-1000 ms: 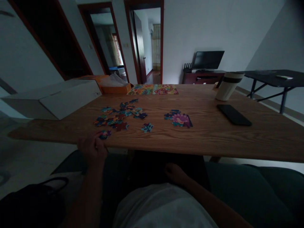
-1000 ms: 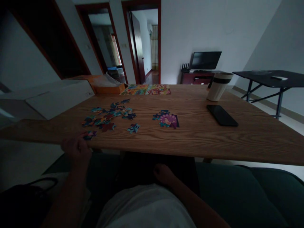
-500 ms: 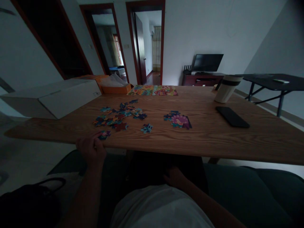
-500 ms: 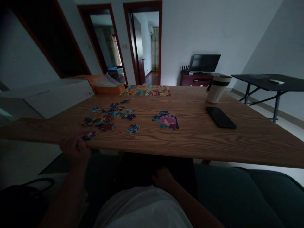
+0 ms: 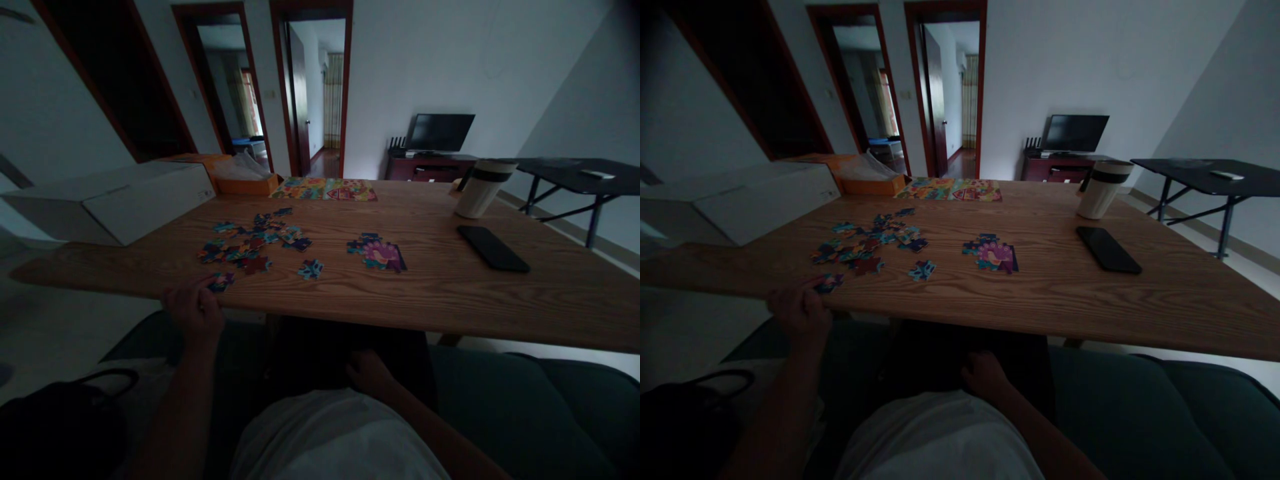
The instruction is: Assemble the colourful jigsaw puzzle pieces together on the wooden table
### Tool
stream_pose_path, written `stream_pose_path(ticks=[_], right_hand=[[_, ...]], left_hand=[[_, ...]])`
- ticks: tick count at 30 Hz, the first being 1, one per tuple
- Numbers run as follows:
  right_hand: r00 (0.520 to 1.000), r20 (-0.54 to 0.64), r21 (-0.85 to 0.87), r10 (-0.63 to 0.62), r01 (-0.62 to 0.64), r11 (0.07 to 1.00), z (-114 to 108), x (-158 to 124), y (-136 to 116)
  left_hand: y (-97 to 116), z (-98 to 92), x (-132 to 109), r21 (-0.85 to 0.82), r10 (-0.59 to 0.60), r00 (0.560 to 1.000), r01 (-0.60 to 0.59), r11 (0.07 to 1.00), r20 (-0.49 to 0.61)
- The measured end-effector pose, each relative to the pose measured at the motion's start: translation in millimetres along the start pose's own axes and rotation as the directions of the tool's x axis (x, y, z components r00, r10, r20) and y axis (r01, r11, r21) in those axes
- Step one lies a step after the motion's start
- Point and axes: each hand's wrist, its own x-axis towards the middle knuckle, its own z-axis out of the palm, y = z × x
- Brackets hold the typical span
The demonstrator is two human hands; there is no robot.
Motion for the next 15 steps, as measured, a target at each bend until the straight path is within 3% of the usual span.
stream_pose_path(ticks=[4,6,8,10,11,13,15], right_hand=[[0.999,0.011,0.081,0.041,-0.042,0.996,-1,2,-2],[0.998,0.036,0.213,0.053,-0.06,0.975,-16,-5,-15],[0.994,0.091,0.364,-0.053,0.016,0.931,-48,-22,-39],[0.959,0.035,0.438,-0.28,0.237,0.867,-100,-49,-73],[0.907,-0.025,0.449,-0.42,0.385,0.806,-131,-65,-91],[0.733,-0.121,0.403,-0.669,0.652,0.642,-194,-96,-126],[0.594,-0.09,0.387,-0.799,0.76,0.522,-244,-118,-151]], left_hand=[[-2,0.5,-1,0.0,0.0,1.0,0.0,1.0,0.013],[-2,0.6,-1,-0.001,0.0,1.0,0.0,1.0,0.018],[-2,0.4,-1,-0.002,-0.011,1.0,0.011,1.0,0.014],[0,-0.1,-2,-0.008,-0.021,1.0,0.021,1.0,0.003],[0,-0.3,-2,-0.014,-0.019,1.0,0.019,1.0,0.0],[1,-0.6,-2,-0.03,-0.006,1.0,0.005,1.0,-0.017],[0,-0.6,-3,-0.053,0.03,0.998,-0.033,0.998,-0.051]])
